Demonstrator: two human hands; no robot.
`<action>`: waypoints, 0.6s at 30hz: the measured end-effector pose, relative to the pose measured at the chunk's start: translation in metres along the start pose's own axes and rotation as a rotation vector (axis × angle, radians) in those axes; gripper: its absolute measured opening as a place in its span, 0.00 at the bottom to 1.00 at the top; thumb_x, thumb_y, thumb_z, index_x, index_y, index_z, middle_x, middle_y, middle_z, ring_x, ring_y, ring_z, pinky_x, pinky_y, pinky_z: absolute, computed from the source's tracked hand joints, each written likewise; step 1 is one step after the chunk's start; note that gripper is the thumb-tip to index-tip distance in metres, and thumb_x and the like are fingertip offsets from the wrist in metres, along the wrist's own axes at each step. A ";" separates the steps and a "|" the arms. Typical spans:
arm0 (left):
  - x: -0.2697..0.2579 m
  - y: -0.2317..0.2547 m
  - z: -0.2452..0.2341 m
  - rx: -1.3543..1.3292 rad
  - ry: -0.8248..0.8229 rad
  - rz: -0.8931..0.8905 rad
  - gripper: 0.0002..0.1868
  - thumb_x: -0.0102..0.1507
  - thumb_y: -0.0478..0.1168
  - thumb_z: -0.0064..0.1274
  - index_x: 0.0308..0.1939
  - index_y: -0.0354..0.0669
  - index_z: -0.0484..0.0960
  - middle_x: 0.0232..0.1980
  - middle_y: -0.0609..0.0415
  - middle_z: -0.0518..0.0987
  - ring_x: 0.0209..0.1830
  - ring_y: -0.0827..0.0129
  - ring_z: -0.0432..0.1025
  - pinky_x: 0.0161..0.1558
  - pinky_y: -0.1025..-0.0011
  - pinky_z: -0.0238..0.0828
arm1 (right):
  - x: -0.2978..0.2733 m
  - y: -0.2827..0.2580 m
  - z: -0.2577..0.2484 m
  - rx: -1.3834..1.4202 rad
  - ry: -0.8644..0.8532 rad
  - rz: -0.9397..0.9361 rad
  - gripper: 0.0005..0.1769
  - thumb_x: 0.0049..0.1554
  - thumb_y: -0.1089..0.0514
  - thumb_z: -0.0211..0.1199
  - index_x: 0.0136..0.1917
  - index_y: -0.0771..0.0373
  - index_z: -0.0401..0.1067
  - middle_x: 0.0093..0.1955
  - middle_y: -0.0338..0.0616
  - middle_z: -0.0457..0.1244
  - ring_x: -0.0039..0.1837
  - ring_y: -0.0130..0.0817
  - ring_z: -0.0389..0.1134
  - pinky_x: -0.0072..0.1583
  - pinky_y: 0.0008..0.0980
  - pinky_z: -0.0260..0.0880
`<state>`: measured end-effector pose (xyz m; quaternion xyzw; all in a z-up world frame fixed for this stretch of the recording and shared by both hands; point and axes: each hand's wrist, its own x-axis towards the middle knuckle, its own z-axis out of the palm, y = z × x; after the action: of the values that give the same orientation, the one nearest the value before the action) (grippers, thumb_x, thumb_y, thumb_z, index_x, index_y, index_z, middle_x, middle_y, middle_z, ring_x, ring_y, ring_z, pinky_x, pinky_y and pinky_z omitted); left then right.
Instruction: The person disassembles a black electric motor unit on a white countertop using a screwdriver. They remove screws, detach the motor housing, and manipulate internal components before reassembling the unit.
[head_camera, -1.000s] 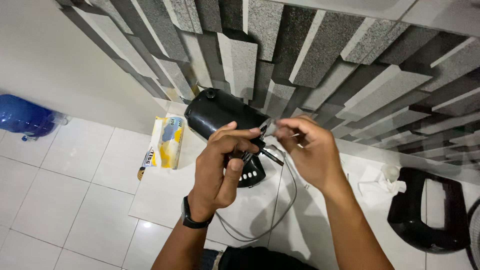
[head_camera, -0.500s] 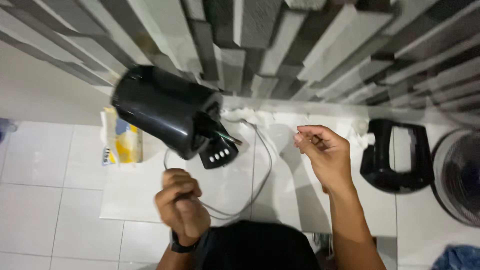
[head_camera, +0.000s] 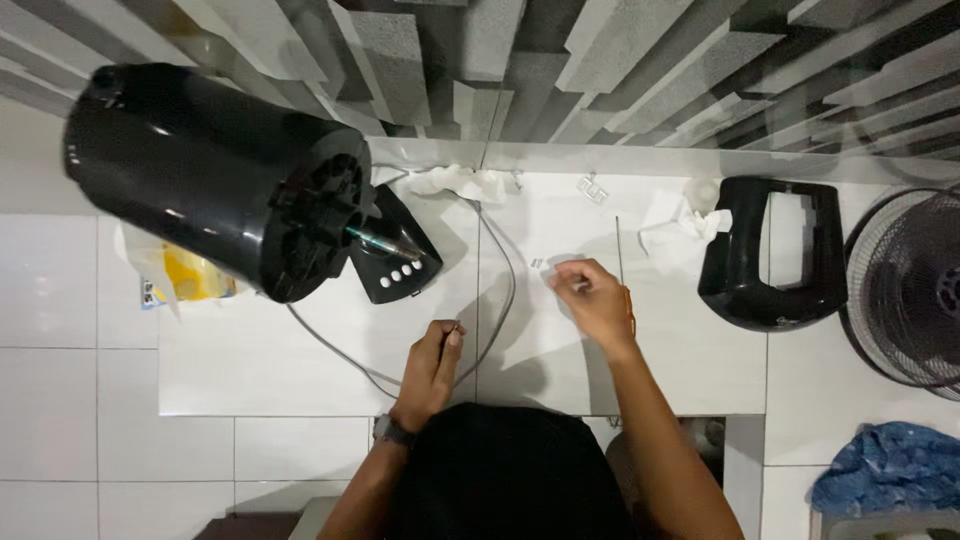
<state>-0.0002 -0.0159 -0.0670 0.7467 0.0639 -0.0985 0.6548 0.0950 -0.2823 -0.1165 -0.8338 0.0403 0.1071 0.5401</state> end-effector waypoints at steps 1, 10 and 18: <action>0.003 -0.008 0.002 0.035 -0.009 -0.023 0.11 0.73 0.40 0.40 0.48 0.34 0.74 0.26 0.50 0.70 0.25 0.66 0.65 0.32 0.68 0.64 | 0.003 0.007 0.003 -0.082 -0.013 -0.026 0.08 0.56 0.64 0.71 0.50 0.63 0.77 0.48 0.40 0.68 0.49 0.28 0.67 0.51 0.30 0.69; 0.023 -0.054 0.013 0.274 0.156 0.154 0.10 0.72 0.39 0.42 0.48 0.34 0.75 0.33 0.39 0.80 0.29 0.48 0.76 0.33 0.59 0.70 | 0.010 0.023 0.025 -0.115 0.101 -0.123 0.12 0.53 0.65 0.72 0.51 0.61 0.77 0.49 0.37 0.68 0.46 0.29 0.63 0.50 0.29 0.69; 0.026 -0.064 0.018 0.359 0.190 0.173 0.09 0.70 0.37 0.44 0.47 0.34 0.75 0.34 0.41 0.81 0.28 0.49 0.76 0.32 0.58 0.72 | 0.010 0.006 0.029 -0.148 0.150 -0.117 0.19 0.53 0.68 0.72 0.58 0.62 0.77 0.47 0.37 0.67 0.49 0.29 0.65 0.49 0.28 0.70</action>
<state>0.0093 -0.0261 -0.1371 0.8599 0.0426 0.0189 0.5083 0.0998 -0.2578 -0.1351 -0.8780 0.0239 0.0154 0.4778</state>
